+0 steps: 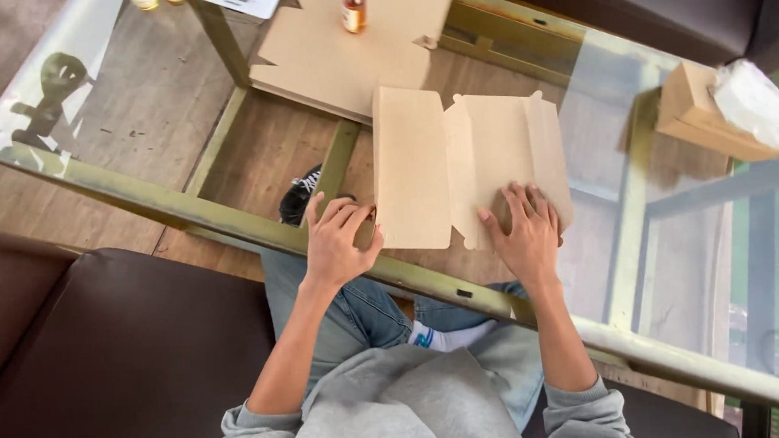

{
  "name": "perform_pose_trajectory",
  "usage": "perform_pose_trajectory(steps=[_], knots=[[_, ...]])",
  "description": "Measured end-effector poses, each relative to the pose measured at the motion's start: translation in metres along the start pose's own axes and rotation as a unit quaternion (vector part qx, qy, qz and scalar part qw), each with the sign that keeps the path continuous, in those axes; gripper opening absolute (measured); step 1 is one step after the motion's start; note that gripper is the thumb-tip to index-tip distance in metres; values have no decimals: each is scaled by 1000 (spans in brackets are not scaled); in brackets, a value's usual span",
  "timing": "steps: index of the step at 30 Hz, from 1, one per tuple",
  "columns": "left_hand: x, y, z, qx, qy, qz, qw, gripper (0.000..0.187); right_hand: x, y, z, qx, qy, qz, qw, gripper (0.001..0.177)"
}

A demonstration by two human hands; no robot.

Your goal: Assembling and packing cardboard boxes with various items on a glass table.

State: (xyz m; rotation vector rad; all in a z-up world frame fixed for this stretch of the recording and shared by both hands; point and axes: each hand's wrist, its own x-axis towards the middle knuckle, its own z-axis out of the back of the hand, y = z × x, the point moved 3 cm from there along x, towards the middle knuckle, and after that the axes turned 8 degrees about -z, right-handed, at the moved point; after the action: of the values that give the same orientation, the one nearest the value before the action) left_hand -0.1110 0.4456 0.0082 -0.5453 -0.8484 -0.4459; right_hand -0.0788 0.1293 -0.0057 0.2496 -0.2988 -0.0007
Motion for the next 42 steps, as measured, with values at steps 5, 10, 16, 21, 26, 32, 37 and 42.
perform_pose_trajectory(steps=[5, 10, 16, 21, 26, 32, 37, 42], knots=[[-18, -23, -15, -17, 27, 22, 999, 33, 1, -60, 18, -96, -234, 60, 966, 32], [-11, -35, -16, -7, 74, 66, 995, 43, 3, -82, 58, -16, -131, -80, 988, 51], [-5, -46, -30, -28, 101, 94, 990, 44, -11, -97, 60, 161, -20, -121, 979, 50], [1, -57, -32, -108, 110, 104, 983, 40, -23, -128, 55, 198, -55, -151, 967, 46], [6, -58, -37, -230, 112, 80, 963, 24, -18, -142, 68, 267, 3, -185, 946, 42], [4, -66, -39, -222, 140, 48, 964, 29, -15, -132, 78, 324, 7, -201, 924, 39], [4, -73, -38, -230, 146, 39, 961, 36, -20, -107, 90, 302, 10, -196, 933, 39], [2, -73, -42, -236, 152, 35, 959, 39, -29, -105, 91, 256, -2, -180, 950, 37]])
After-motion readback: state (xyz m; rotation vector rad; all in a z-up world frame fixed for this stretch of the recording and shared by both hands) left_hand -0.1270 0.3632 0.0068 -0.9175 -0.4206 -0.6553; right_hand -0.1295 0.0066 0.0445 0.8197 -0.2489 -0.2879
